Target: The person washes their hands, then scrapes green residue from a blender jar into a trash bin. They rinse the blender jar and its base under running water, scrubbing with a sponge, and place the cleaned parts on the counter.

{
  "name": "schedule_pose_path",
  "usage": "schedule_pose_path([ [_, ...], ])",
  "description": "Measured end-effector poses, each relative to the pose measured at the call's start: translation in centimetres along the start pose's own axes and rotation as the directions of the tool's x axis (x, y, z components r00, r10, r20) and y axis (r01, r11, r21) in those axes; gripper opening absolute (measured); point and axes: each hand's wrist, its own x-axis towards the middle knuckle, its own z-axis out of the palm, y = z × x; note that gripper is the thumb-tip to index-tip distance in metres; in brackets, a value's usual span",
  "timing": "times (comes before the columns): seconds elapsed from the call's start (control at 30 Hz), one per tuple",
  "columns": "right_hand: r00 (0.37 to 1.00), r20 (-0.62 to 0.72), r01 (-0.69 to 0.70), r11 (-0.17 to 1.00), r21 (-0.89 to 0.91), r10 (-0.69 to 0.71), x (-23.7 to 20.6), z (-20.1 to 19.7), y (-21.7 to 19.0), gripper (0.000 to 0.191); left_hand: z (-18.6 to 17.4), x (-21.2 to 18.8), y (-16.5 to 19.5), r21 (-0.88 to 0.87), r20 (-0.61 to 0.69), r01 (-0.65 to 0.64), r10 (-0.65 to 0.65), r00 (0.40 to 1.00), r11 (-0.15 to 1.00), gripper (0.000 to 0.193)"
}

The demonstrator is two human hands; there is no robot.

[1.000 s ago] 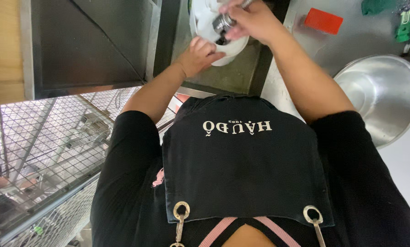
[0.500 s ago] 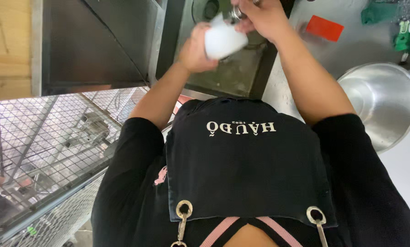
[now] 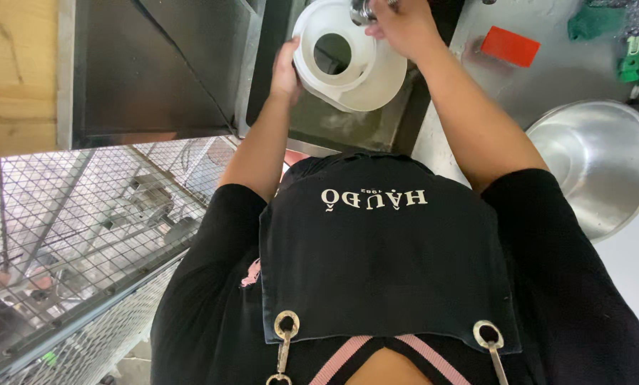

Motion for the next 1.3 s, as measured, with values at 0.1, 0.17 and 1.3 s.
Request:
schedule_pose_path([
  [0.1,0.999,0.028,0.035,0.992,0.125,-0.038,0.0,0.4,0.0,0.032,1.1,0.2,-0.3,-0.131,0.113,0.091,-0.076,0.991,0.987,0.056],
  [0.17,0.998,0.048,0.021,0.98,0.196,-0.031,-0.5,0.4,0.2,0.032,1.7,0.4,-1.0,-0.199,0.153,0.135,-0.106,0.983,0.971,0.055],
  [1.3,0.97,-0.239,0.069,0.897,0.437,0.041,0.5,8.0,5.7,0.044,5.0,-1.9,1.3,0.785,-0.048,-0.307,0.547,0.836,0.539,0.083],
])
